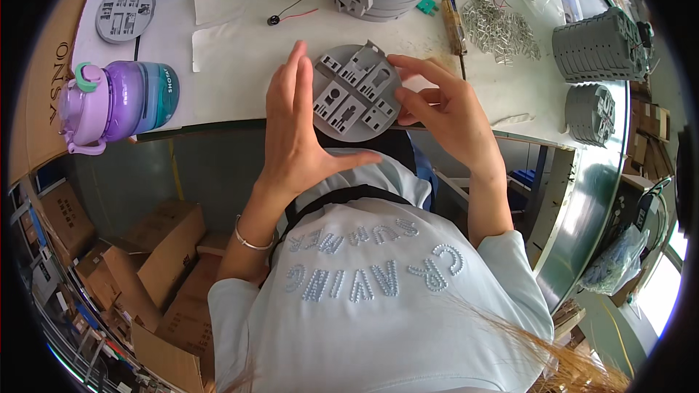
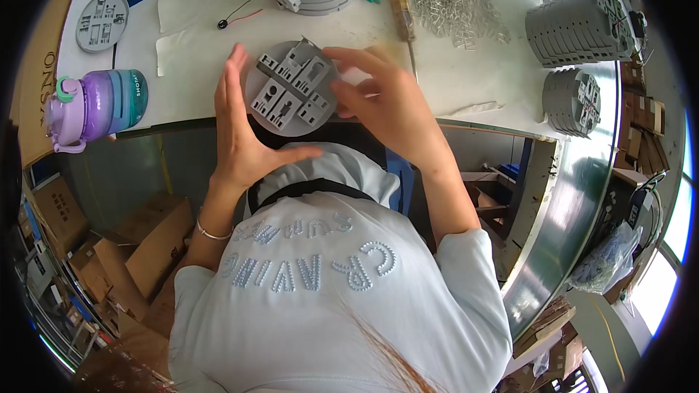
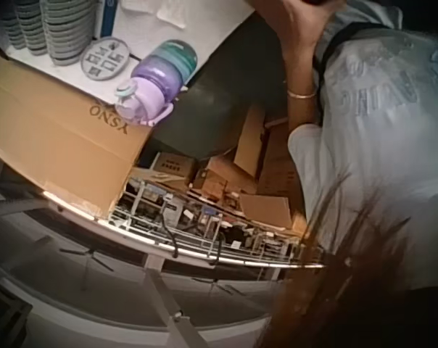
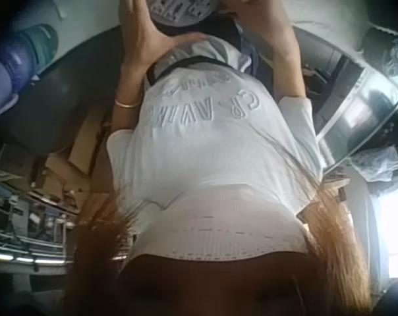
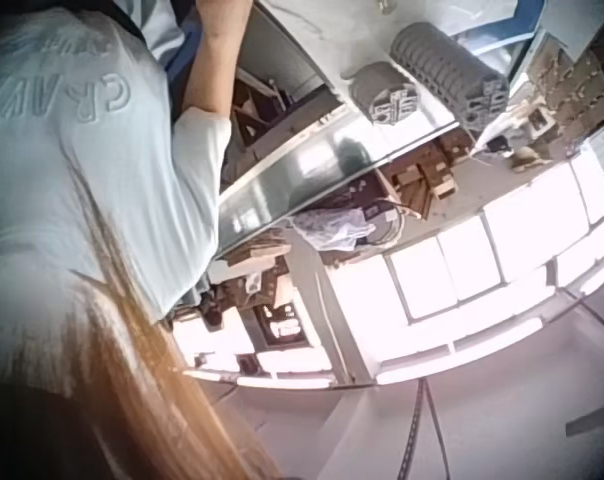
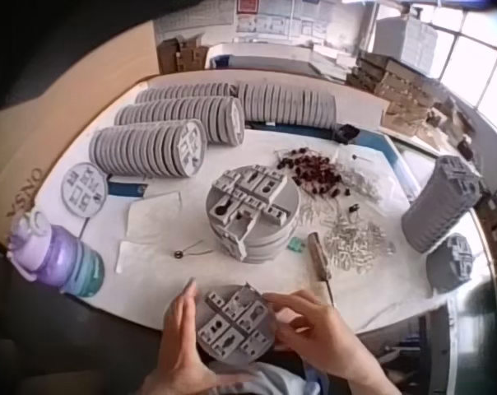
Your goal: The recorder is assembling electronic components into circular housings at a factory workbench.
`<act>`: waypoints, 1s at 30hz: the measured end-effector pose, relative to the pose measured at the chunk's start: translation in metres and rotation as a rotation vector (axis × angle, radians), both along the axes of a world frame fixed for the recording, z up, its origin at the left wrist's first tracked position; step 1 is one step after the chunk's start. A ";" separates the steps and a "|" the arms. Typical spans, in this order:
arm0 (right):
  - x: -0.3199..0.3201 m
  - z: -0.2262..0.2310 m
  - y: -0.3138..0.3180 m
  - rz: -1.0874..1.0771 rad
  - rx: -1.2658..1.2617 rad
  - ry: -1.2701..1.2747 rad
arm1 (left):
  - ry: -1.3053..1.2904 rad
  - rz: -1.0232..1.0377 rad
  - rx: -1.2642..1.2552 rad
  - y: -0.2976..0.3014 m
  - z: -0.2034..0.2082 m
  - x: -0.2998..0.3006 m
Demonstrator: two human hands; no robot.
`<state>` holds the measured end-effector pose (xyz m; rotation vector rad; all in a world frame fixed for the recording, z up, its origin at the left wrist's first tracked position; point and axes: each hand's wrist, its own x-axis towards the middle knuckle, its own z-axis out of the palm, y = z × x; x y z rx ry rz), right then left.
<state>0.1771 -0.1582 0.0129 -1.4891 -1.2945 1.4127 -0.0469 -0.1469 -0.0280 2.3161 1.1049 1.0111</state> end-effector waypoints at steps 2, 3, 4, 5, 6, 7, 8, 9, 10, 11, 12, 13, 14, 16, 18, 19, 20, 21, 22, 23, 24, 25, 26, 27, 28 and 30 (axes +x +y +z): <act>0.000 0.000 0.001 -0.034 0.078 -0.087 | -0.060 -0.029 -0.055 0.004 -0.004 0.000; 0.000 0.001 0.001 -0.074 0.159 -0.177 | -0.123 -0.066 -0.107 0.005 -0.005 0.000; 0.001 0.004 0.001 -0.077 0.152 -0.179 | -0.127 -0.056 -0.116 0.005 -0.002 0.001; 0.003 0.007 0.001 -0.047 0.167 -0.255 | -0.129 -0.060 -0.122 0.005 0.000 0.002; 0.006 0.010 0.000 -0.020 0.180 -0.336 | -0.087 -0.060 -0.148 0.005 0.002 0.002; 0.009 0.013 -0.001 -0.029 0.173 -0.345 | -0.048 -0.063 -0.174 0.005 0.004 0.002; 0.011 0.017 -0.001 -0.018 0.197 -0.377 | -0.057 -0.077 -0.178 0.006 0.008 0.002; 0.014 0.020 -0.004 -0.015 0.219 -0.417 | -0.014 -0.086 -0.190 0.008 0.012 0.001; 0.020 0.021 -0.004 -0.025 0.243 -0.430 | 0.025 -0.094 -0.197 0.011 0.014 0.004; 0.025 0.021 -0.004 -0.037 0.266 -0.446 | 0.002 -0.118 -0.194 0.012 0.017 0.004; 0.032 0.019 -0.004 -0.081 0.273 -0.419 | 0.035 -0.089 -0.189 0.013 0.019 0.007; 0.037 0.020 -0.003 -0.119 0.259 -0.418 | 0.071 -0.058 -0.186 0.011 0.018 0.007; 0.046 0.020 -0.002 -0.193 0.276 -0.451 | 0.064 -0.030 -0.196 0.011 0.015 0.010; 0.060 0.019 0.002 -0.287 0.283 -0.486 | 0.012 -0.013 -0.165 0.010 0.010 0.014; 0.075 0.013 0.009 -0.374 0.391 -0.670 | 0.015 0.028 -0.057 0.012 0.004 0.018; 0.079 0.009 0.012 -0.384 0.386 -0.670 | 0.018 0.017 -0.058 0.013 0.000 0.019; 0.081 0.005 0.015 -0.388 0.396 -0.705 | 0.018 0.020 -0.032 0.013 -0.003 0.019; 0.083 0.002 0.019 -0.383 0.408 -0.739 | 0.016 0.031 -0.006 0.012 -0.005 0.020; 0.082 -0.001 0.024 -0.381 0.405 -0.735 | 0.020 0.032 -0.009 0.013 -0.006 0.022; 0.080 -0.005 0.029 -0.360 0.410 -0.749 | 0.023 0.037 0.011 0.014 -0.007 0.023; 0.078 -0.007 0.034 -0.338 0.415 -0.763 | 0.025 0.041 0.031 0.015 -0.007 0.024; 0.077 -0.009 0.038 -0.337 0.412 -0.761 | 0.028 0.042 0.028 0.016 -0.007 0.025; 0.075 -0.012 0.041 -0.351 0.417 -0.794 | 0.043 0.046 0.049 0.016 -0.008 0.025; 0.074 -0.014 0.044 -0.363 0.424 -0.827 | 0.057 0.052 0.072 0.016 -0.008 0.025; 0.075 -0.015 0.045 -0.361 0.424 -0.826 | 0.058 0.054 0.071 0.017 -0.009 0.025; 0.075 -0.018 0.048 -0.377 0.427 -0.868 | 0.062 0.054 0.096 0.017 -0.011 0.025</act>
